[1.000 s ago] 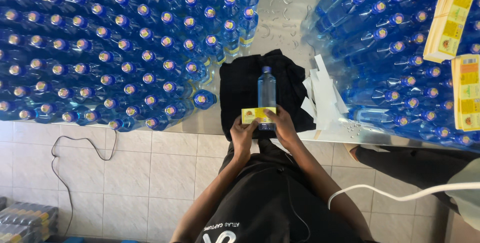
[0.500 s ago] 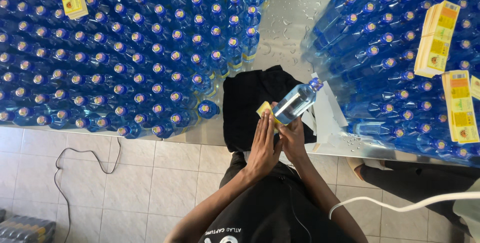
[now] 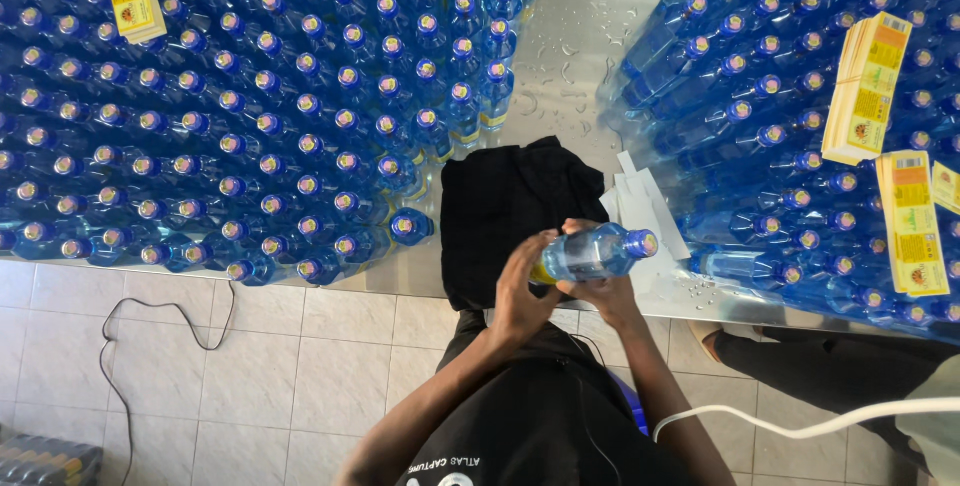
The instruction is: The person applies yellow labels to clear plastic water bottles. They pick up a bottle, wrap a label around it, and place it on a stack of similar bottles. The person repeats this process for multiple bottles throughout the video.
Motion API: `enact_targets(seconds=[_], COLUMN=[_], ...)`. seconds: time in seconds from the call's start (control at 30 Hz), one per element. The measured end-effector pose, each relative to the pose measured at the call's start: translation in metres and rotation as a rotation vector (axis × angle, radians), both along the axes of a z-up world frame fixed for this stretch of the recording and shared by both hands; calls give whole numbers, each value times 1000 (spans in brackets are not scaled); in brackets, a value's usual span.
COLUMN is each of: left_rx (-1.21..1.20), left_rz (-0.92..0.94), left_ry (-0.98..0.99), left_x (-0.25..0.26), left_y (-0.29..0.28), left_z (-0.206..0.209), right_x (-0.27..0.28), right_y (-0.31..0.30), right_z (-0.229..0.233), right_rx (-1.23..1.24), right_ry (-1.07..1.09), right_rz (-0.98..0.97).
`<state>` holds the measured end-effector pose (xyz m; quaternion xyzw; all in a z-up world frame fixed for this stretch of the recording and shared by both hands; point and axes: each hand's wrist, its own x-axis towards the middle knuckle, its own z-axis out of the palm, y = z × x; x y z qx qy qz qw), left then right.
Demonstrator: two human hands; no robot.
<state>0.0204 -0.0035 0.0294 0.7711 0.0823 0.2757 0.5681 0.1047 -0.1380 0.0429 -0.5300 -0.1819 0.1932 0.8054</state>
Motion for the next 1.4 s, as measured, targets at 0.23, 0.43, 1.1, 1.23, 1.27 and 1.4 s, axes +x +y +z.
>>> enact_targets(seconds=[0.23, 0.43, 1.1, 1.23, 1.27, 1.4], left_rx=[-44, -120, -433, -144, -64, 231], left_rz=[-63, -61, -267, -303, -298, -329], left_ry=[208, 462, 449, 290, 249, 110], left_x=[29, -30, 91, 226, 264, 354], left_y=[41, 62, 37, 33, 30, 6], left_z=[-7, -20, -65, -52, -52, -44], right_x=[72, 217, 188, 143, 138, 104], right_y=[24, 110, 23, -145, -188, -312], right_z=[-12, -53, 31, 87, 93, 88], right_rx=[-782, -762, -556, -920, -1079, -1451], right_ry=[-515, -355, -357, -664, -755, -835], right_rz=[-106, -299, -340, -659, -763, -891])
